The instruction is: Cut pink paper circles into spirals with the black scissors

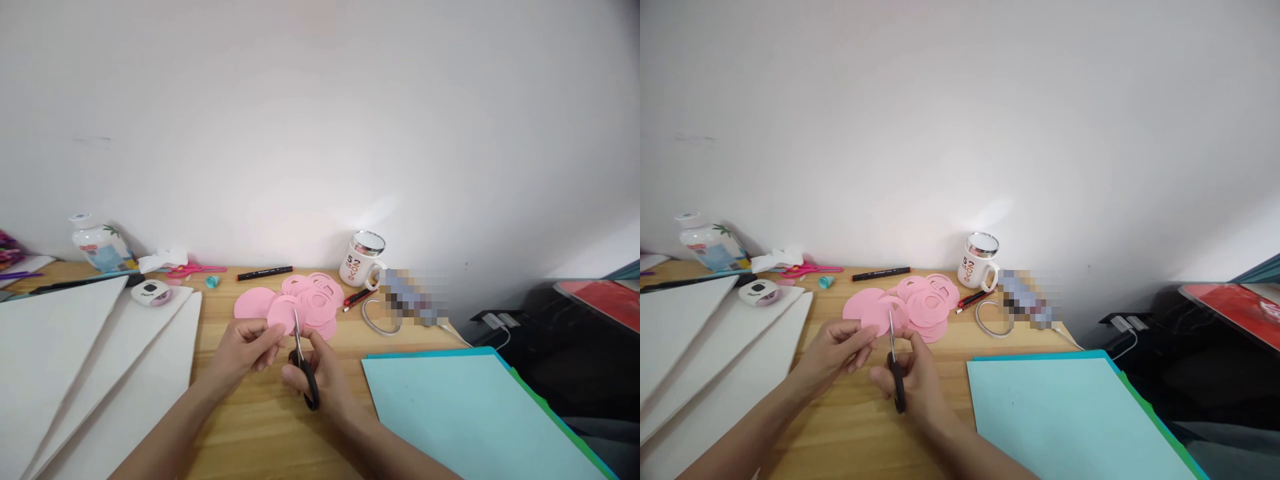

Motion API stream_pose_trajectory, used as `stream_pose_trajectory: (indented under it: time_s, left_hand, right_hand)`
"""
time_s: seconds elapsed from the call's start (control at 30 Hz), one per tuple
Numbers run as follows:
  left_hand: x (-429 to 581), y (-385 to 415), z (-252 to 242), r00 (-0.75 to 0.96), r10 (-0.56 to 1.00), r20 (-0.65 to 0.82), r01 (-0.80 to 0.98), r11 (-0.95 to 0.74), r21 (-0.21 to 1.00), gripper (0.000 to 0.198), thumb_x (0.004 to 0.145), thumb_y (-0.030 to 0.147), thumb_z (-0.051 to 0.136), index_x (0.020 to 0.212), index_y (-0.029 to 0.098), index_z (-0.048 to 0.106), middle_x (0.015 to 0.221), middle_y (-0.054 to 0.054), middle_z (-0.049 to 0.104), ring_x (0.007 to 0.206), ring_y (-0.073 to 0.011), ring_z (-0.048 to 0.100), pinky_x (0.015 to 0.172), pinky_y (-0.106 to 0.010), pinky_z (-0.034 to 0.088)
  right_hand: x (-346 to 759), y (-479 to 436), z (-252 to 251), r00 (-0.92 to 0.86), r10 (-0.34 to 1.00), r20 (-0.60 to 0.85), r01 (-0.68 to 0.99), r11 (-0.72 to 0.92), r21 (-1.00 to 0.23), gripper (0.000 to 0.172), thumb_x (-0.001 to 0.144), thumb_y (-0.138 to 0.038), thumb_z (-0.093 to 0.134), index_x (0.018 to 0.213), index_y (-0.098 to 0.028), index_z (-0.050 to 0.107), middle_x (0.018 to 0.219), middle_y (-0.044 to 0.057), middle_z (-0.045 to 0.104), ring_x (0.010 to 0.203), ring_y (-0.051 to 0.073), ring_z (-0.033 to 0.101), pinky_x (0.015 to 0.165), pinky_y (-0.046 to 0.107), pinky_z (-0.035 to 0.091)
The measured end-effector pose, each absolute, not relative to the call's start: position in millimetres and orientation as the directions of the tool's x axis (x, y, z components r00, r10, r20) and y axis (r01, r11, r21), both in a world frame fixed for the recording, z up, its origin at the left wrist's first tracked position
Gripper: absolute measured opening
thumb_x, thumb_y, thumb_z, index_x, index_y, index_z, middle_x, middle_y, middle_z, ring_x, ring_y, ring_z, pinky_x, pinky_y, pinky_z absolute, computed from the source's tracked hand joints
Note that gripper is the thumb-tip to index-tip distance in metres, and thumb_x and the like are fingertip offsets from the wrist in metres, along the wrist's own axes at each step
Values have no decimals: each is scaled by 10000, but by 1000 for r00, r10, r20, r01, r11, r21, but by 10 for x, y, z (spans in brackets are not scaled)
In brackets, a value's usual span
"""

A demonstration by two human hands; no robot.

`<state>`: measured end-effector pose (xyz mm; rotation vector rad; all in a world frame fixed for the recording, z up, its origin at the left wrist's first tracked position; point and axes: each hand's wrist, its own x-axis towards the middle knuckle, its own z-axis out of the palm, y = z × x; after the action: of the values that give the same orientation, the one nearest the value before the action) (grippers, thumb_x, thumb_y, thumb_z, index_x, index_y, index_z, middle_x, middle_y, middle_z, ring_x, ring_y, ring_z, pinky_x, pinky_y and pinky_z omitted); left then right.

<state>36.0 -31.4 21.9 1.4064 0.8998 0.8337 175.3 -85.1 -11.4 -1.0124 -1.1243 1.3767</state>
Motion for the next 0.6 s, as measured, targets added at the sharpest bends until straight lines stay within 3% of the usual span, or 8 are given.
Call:
stream_pose_trajectory:
  time_s: [0.33,0.6]
  left_hand:
    - [343,-296,206,352,935,26,-2,-26,1000,339,770,400,542,555,139,566,410,47,468,341,-42,341,357,-178,244]
    - [392,-345,271,383,923,39,153,-105,983,409,776,415,517,472,142,490,383,59,421,334,-40,349,361,-170,255]
  right_hand:
    - [1751,-865,-119,-117,993,-4,-217,-29,-976,488,663,-389,668,1017,-203,387,457,-112,447,360,65,377,361,156,270]
    - [1728,-865,-116,-125,992,-10,-240,-40,-970,482,630,-360,703,978,-196,413,472,-105,460,387,71,395,384,162,291]
